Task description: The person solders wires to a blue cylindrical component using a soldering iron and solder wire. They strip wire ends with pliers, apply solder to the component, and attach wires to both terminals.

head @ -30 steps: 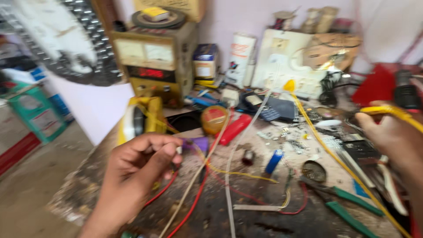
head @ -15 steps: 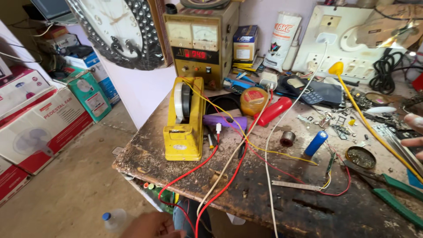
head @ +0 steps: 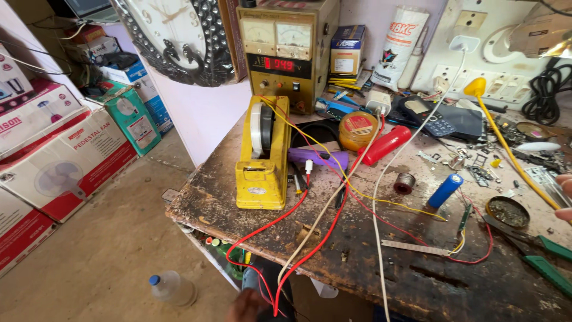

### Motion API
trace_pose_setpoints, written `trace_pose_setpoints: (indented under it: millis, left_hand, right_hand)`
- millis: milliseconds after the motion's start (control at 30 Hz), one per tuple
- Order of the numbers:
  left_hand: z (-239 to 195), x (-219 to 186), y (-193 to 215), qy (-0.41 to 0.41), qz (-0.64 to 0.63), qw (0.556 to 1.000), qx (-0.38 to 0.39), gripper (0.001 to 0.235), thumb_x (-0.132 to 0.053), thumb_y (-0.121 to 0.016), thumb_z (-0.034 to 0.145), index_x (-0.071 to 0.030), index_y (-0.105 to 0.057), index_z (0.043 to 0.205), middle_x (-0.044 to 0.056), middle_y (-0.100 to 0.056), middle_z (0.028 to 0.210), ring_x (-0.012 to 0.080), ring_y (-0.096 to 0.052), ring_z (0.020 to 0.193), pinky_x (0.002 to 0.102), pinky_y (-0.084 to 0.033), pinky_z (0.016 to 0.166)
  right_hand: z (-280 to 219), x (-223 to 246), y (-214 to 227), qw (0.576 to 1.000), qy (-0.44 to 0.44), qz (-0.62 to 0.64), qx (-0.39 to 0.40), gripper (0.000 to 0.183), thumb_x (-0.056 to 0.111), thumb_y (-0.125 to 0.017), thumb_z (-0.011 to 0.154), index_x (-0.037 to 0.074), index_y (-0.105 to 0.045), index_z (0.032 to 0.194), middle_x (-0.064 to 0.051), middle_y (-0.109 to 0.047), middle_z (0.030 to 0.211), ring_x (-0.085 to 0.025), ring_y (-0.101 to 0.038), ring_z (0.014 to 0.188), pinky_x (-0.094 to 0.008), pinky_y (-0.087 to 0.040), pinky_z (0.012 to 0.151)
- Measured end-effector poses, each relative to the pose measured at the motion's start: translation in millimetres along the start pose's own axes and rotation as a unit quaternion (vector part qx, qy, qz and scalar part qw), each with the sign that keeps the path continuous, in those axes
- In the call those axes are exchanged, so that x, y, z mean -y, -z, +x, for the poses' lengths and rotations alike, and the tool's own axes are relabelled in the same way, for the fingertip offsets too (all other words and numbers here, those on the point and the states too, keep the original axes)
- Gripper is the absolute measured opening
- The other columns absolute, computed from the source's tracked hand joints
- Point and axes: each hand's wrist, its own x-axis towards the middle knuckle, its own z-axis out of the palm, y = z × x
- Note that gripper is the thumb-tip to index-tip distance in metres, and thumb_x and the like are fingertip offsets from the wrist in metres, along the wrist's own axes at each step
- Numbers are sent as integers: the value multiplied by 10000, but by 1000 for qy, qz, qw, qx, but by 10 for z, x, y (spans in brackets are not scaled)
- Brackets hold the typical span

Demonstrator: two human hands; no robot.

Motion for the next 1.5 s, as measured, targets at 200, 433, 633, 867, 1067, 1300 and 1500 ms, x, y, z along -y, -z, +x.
trace_pose_setpoints:
  millis: [200,433,633,867,1067,1300,1500]
  left_hand:
    - [-207,-283,1150,-13,115,985,132,353,-407,-739,864,-134,-675,1079,139,-640,1040,316,-610,954,460,-486,831]
    - [-840,-1605,2366,-302,64,945,-104,272,-368,-681,942,-102,-664,992,149,-609,886,328,-584,802,460,-464,720]
    - [-2065,-2891,3699,-640,68,730,-229,277,-335,-632,1009,-74,-653,917,157,-582,754,339,-561,672,460,-446,625]
    - [-1278,-4121,2789,-728,47,681,-60,298,-355,-594,1013,-103,-692,889,116,-603,594,313,-603,539,450,-459,552]
    - [-1074,-4595,2614,-757,-8,648,-90,341,-372,-577,1036,-82,-684,891,121,-645,719,331,-633,666,459,-479,607]
    - [-549,-4497,2534,-606,36,790,-89,422,-451,-516,1035,-92,-716,936,134,-707,825,306,-685,799,447,-517,766]
    - [-650,-4466,2199,-721,-39,672,-163,623,-414,-605,972,-1,-563,1436,259,-689,1256,391,-648,1174,439,-478,992]
  right_hand:
    - [-415,397,198,998,51,32,-22,641,356,-674,949,85,-559,1519,-236,-733,1237,-376,-773,973,-503,-643,818]
    - [-1551,1519,606,992,109,-67,22,613,327,-689,955,118,-579,1521,-173,-779,1192,-348,-806,969,-480,-653,846]
    - [-2222,2628,792,910,371,186,20,581,260,-647,962,33,-500,1476,-164,-703,1300,-241,-689,1194,-387,-560,1003]
    - [-2308,3381,829,818,568,75,38,789,219,-731,908,15,-334,1559,-200,-617,1378,-288,-567,1338,-415,-488,1036]
    - [-1871,3224,719,920,288,196,182,372,289,-535,1045,39,-730,1240,-14,-596,704,-105,-584,667,-298,-583,687]
    - [-1432,2810,966,958,218,145,118,381,313,-494,1034,61,-763,1128,1,-529,644,-111,-458,566,-284,-396,539]
    - [-1446,3095,604,890,440,57,101,286,237,-583,1011,66,-736,1181,16,-723,839,-90,-634,731,-253,-522,637]
